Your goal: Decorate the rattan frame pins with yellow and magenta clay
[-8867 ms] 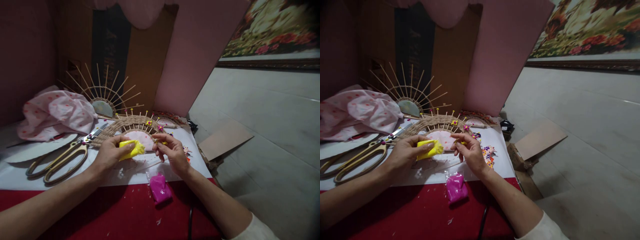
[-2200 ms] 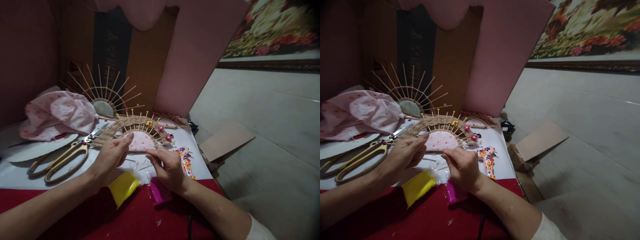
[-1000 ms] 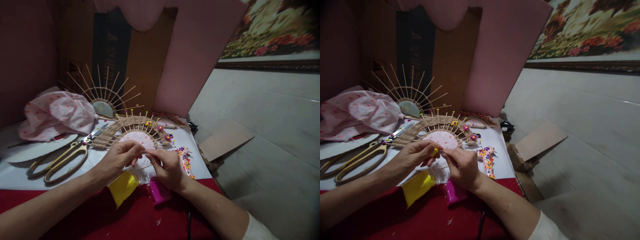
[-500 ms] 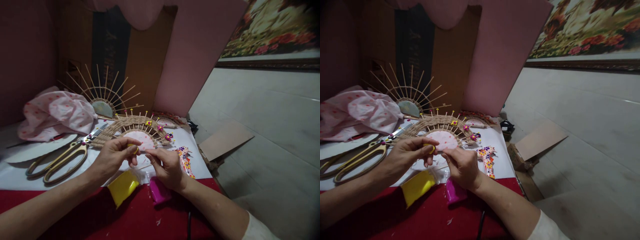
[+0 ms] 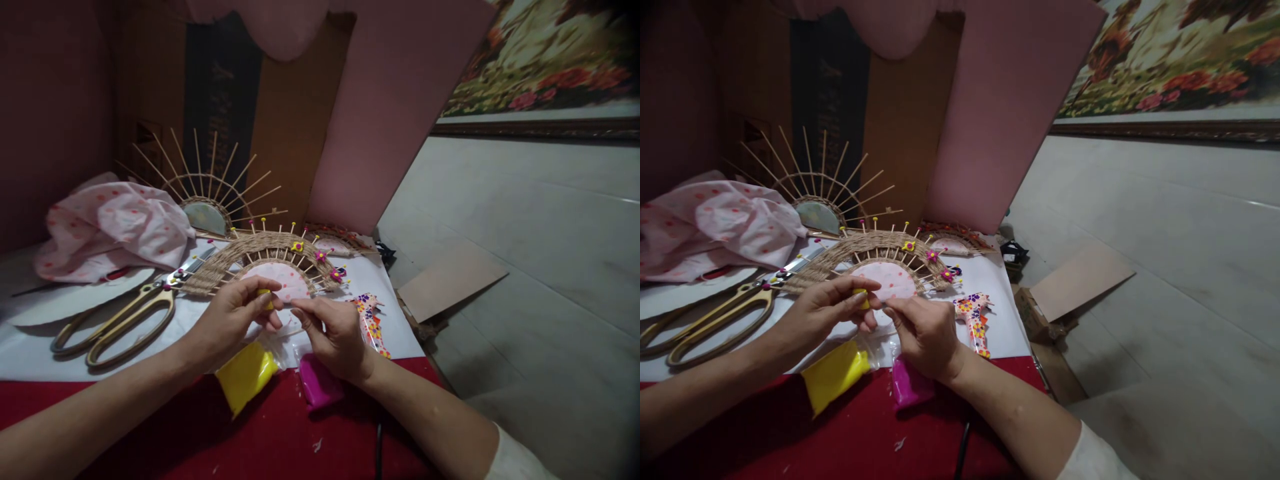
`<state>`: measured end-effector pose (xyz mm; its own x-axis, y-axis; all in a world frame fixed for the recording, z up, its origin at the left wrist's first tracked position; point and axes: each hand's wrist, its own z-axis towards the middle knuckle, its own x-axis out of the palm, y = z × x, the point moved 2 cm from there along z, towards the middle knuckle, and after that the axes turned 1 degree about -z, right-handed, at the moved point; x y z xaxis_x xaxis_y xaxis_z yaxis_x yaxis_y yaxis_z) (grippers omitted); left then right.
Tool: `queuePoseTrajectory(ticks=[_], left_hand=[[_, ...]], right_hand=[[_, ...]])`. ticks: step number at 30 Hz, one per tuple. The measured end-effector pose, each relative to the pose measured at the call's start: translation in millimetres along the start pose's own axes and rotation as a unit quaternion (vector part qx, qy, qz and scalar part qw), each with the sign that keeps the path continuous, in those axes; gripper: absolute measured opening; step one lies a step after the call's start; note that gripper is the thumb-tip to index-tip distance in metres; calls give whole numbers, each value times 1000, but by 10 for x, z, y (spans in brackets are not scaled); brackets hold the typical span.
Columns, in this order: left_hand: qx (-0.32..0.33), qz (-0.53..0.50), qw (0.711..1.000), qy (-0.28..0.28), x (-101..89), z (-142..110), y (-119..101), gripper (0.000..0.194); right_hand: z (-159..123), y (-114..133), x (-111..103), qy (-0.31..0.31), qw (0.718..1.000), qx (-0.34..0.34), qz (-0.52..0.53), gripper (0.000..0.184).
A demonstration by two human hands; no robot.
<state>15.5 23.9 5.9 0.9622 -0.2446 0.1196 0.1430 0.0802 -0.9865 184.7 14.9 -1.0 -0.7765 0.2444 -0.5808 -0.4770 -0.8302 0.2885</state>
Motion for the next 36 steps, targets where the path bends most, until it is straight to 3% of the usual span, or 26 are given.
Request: queuePoseTrajectory(ticks=[11,18,30,36], left_hand=[[-14,-77,997,21,43,-4,-8,37],[-61,-38,997,17,-6,-16,2,30],[-5,-52,998,41,2,4,-21,27],[-14,19,999,26,9,-14,-43,24]], right_hand=[[2,0,2,7,1000,7,24,16],[3,3,2,8,1000,4,23,16],[11,19,-5,3,1000,2,3,15],[-5,-3,3,4,1000,7,0,15]])
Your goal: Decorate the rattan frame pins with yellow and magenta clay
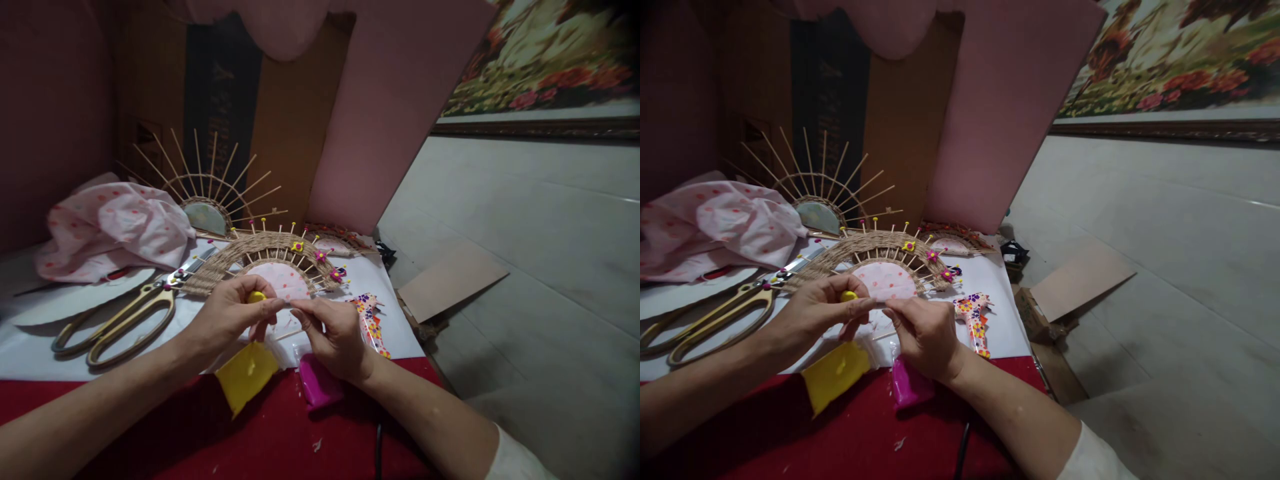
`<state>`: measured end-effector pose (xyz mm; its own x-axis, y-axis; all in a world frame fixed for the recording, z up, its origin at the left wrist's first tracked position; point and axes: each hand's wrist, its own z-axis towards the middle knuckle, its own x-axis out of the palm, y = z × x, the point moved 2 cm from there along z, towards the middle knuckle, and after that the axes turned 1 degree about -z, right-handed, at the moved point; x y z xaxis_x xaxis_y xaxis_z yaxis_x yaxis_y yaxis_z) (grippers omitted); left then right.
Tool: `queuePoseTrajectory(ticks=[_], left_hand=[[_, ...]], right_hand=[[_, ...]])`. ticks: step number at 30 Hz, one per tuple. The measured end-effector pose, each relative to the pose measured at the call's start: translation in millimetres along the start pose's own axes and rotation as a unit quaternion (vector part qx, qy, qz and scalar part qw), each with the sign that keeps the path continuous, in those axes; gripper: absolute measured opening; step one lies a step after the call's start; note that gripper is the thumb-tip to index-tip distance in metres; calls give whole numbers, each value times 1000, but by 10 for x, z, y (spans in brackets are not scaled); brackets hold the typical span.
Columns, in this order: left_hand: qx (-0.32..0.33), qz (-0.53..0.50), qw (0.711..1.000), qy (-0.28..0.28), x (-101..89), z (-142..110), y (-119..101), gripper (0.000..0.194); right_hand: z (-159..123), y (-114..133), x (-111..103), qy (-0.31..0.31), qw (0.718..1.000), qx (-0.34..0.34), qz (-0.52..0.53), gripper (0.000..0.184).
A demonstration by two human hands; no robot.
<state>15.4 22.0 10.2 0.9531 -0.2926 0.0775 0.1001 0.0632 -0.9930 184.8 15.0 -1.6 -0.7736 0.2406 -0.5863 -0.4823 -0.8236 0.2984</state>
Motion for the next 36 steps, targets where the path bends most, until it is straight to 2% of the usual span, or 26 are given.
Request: queuePoseTrajectory(ticks=[2,6,10,15,19,25,31,36], left_hand=[[2,-10,1000,-6,0,2,-1,21],[3,-56,998,0,13,10,6,29],[-9,-87,996,8,7,0,9,24],[10,-98,995,17,-14,9,56,30],[-18,-102,994,23,-14,33,104,32],[-51,-165,985,10,-29,17,67,32],[-36,-182,981,52,-31,25,44,18],[-55,-206,976,33,-33,30,26,20]], right_hand=[[-2,-2,1,1,1000,-1,-1,15],[10,16,-5,0,1000,-5,12,16],[15,24,-10,2,1000,-3,16,17],[7,16,-4,12,1000,2,17,19],[10,19,-7,3,1000,0,13,16],[21,30,-9,8,1000,-3,24,18],[2,11,-10,-11,1000,1,4,14],[-9,-5,-3,-14,1000,3,7,15]])
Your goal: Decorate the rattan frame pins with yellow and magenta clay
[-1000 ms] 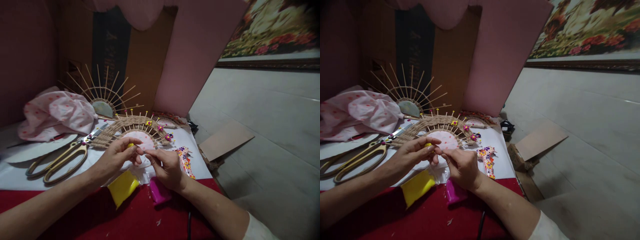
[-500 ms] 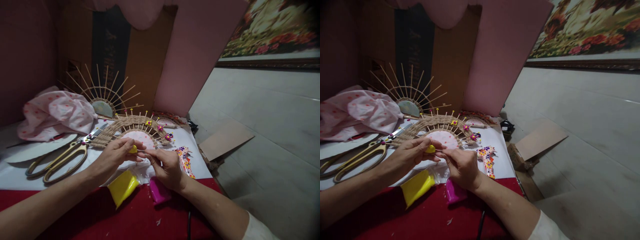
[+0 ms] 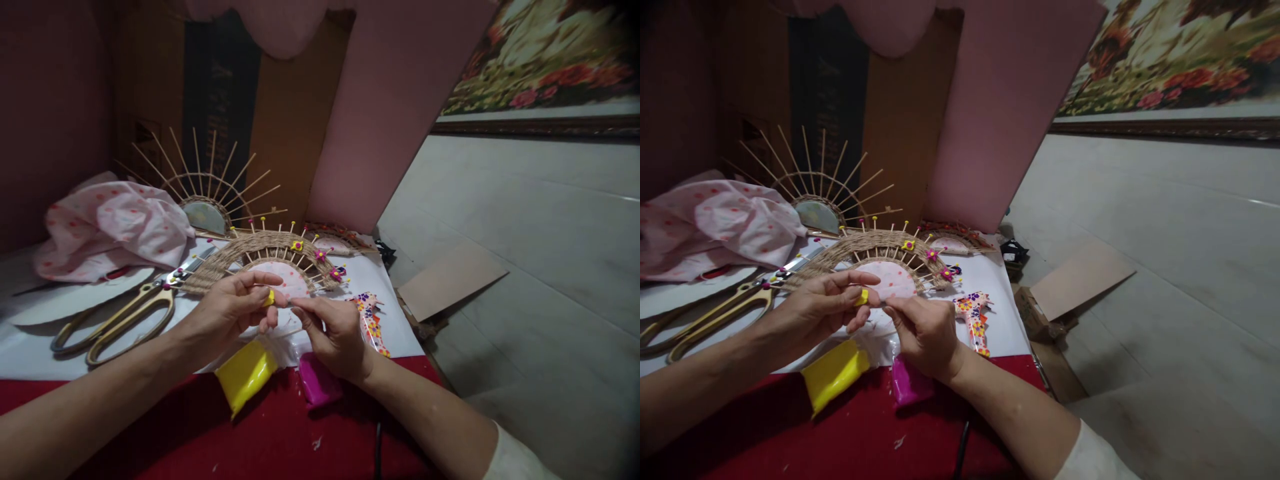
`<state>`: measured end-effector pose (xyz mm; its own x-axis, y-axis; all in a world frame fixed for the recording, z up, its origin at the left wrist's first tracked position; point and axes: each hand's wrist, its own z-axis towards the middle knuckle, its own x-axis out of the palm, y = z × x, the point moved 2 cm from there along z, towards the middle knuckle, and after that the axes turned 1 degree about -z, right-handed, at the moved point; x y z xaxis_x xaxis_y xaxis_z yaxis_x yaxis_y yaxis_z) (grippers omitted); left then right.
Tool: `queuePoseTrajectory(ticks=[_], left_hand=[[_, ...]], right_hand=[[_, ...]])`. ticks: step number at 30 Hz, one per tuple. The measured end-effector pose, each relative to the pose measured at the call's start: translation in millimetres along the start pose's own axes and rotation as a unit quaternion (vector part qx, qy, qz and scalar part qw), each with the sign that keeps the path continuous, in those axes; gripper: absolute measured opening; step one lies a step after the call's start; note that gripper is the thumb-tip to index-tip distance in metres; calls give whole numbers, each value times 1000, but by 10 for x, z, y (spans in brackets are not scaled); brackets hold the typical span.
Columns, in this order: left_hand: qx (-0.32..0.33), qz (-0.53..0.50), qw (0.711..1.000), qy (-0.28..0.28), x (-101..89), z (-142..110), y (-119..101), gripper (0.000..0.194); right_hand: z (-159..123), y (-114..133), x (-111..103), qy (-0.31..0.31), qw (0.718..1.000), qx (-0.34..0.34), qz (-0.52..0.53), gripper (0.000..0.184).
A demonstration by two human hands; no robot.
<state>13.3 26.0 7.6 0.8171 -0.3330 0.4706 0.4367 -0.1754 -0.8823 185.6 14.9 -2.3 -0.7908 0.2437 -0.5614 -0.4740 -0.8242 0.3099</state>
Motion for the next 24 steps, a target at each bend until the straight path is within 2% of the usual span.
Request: queuePoseTrajectory(ticks=[8,13,18,24], left_hand=[[-44,-10,998,-36,-16,-16,-8,25],[-21,-10,998,-51,21,-16,-28,18],[-10,-1,1000,-23,0,0,-32,30],[-12,14,999,-42,-74,22,-8,20]], right_hand=[[8,4,-2,-1,1000,3,4,16],[18,19,-6,-7,1000,-1,9,15],[22,29,-10,-9,1000,-5,17,15],[-1,-5,-6,-12,1000,-4,-4,13]])
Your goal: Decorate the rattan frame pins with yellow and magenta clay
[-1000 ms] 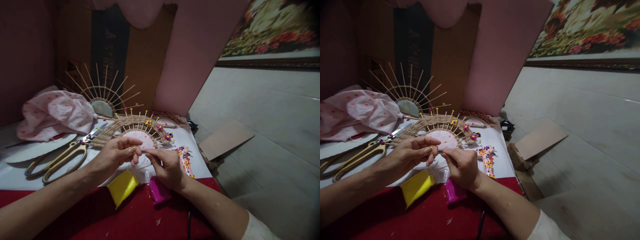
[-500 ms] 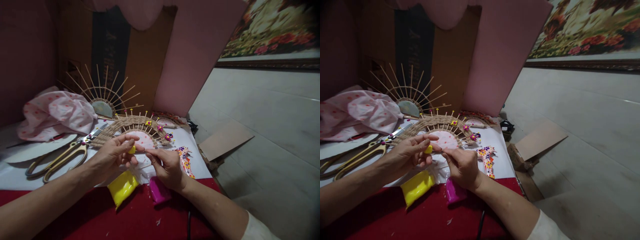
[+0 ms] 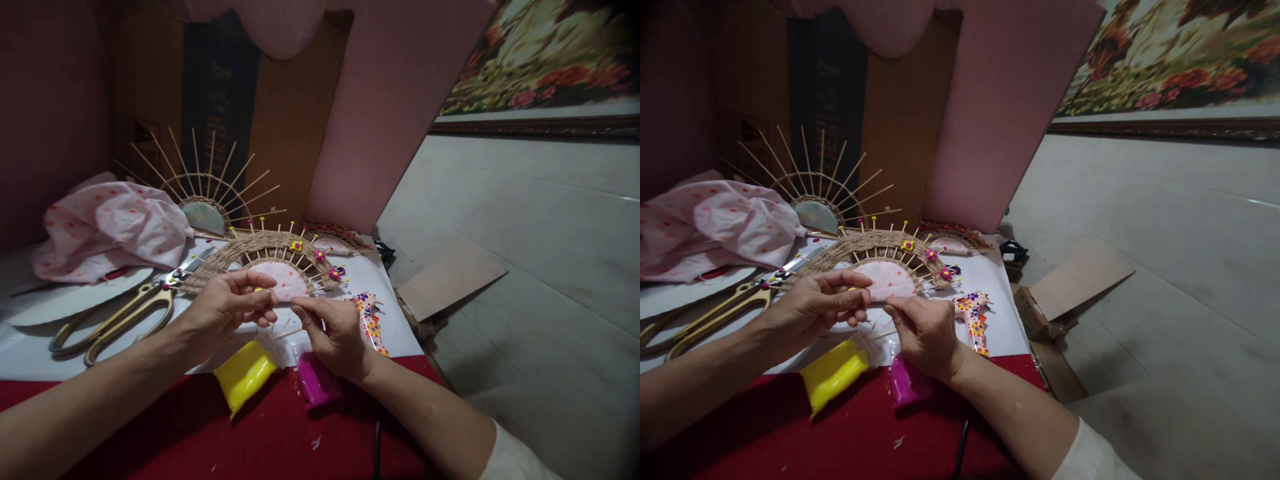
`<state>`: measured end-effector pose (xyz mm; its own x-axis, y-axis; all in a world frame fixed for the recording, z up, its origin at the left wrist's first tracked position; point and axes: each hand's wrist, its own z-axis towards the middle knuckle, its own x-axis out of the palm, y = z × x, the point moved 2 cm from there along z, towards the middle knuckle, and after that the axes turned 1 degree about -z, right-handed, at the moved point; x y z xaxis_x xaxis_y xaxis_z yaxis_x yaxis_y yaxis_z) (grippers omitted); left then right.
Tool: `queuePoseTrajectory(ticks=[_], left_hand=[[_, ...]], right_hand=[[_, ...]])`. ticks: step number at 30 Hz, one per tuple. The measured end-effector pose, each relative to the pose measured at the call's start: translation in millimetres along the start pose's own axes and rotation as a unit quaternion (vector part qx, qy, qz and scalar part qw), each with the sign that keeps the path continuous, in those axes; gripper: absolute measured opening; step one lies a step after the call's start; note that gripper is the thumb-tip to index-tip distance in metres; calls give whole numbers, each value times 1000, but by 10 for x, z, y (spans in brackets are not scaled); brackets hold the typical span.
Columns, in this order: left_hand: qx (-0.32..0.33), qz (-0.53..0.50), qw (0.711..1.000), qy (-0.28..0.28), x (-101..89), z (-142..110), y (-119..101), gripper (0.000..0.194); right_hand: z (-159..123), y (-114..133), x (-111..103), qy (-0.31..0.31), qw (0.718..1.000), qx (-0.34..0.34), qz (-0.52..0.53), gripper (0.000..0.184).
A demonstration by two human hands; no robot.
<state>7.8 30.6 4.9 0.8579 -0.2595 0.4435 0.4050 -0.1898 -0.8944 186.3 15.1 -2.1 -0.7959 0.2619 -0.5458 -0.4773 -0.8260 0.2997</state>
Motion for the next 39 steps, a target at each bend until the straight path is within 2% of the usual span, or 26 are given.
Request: queuePoseTrajectory(ticks=[8,13,19,28,39], left_hand=[[25,-19,999,-17,21,14,-12,17],[5,-16,1000,-22,18,5,-7,33],[-7,-7,1000,17,-10,-4,-1,12],[32,-15,999,22,-1,14,-18,10],[-3,37,999,5,24,-24,9,36]], right_hand=[[8,6,0,-1,1000,0,2,13],[4,2,4,-1,1000,-3,7,14],[2,1,3,-2,1000,-4,5,14],[5,12,2,0,1000,-2,-2,13],[1,8,9,4,1000,0,15,14]])
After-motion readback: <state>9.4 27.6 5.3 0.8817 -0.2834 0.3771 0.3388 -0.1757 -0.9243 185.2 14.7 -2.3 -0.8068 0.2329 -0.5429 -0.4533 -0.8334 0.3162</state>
